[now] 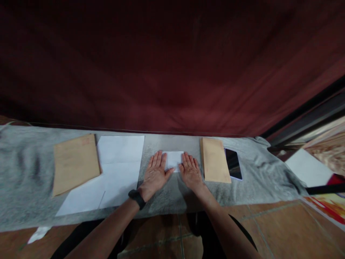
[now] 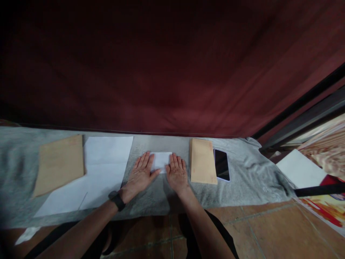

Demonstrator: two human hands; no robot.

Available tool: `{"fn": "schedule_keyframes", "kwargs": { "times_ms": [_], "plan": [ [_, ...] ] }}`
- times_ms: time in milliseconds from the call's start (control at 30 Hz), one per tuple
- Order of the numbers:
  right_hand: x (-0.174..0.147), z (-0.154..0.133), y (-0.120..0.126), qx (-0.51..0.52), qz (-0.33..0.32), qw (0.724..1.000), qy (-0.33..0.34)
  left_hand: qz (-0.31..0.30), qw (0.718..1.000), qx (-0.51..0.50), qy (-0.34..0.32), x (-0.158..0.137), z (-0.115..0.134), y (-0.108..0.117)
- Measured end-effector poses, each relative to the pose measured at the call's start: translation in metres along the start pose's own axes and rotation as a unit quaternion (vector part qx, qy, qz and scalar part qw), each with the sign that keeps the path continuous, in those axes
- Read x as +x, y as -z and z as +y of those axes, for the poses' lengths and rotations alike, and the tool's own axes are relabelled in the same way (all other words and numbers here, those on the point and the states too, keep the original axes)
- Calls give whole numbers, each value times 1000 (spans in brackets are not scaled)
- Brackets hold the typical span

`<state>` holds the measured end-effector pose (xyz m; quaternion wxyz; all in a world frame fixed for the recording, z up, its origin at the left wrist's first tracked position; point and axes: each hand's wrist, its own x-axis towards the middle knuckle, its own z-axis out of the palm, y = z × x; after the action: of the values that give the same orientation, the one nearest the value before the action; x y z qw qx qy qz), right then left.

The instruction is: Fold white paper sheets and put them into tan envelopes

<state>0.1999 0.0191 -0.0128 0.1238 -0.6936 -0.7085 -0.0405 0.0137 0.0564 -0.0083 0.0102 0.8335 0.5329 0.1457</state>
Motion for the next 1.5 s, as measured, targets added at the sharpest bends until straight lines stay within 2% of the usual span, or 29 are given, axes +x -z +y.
{"fn": "schedule_keyframes", "kwargs": {
  "times_ms": [200,333,433,567,700,1000,1133,1267,1367,1500],
  "plan": [
    [3,2,8,20,-18,1000,-10,-27,998,-9,-58,4,-17,1],
    [9,-5,13,39,-11,999,-23,-21,997,-8,-78,5,-24,1],
    [16,-13,13,69,-1,998,2,-28,995,-2,-93,7,-27,2],
    [23,-24,10,102,-20,993,58,-52,991,-6,-127,12,-32,8],
    [21,-30,2,84,-31,994,69,-78,980,-19,-180,12,-33,12],
    [19,-27,-5,55,-9,998,39,-82,973,-22,-215,-2,-28,11],
    [20,-24,-2,45,-10,998,36,-103,972,-24,-211,-3,-25,23],
    [18,-24,-3,38,-4,999,31,-80,979,-59,-178,0,-20,33],
    [17,-25,-5,35,0,999,29,-48,988,-61,-131,4,-11,30],
    [17,-26,-8,33,-5,999,22,-30,994,-44,-91,9,8,13]
  ]
}}
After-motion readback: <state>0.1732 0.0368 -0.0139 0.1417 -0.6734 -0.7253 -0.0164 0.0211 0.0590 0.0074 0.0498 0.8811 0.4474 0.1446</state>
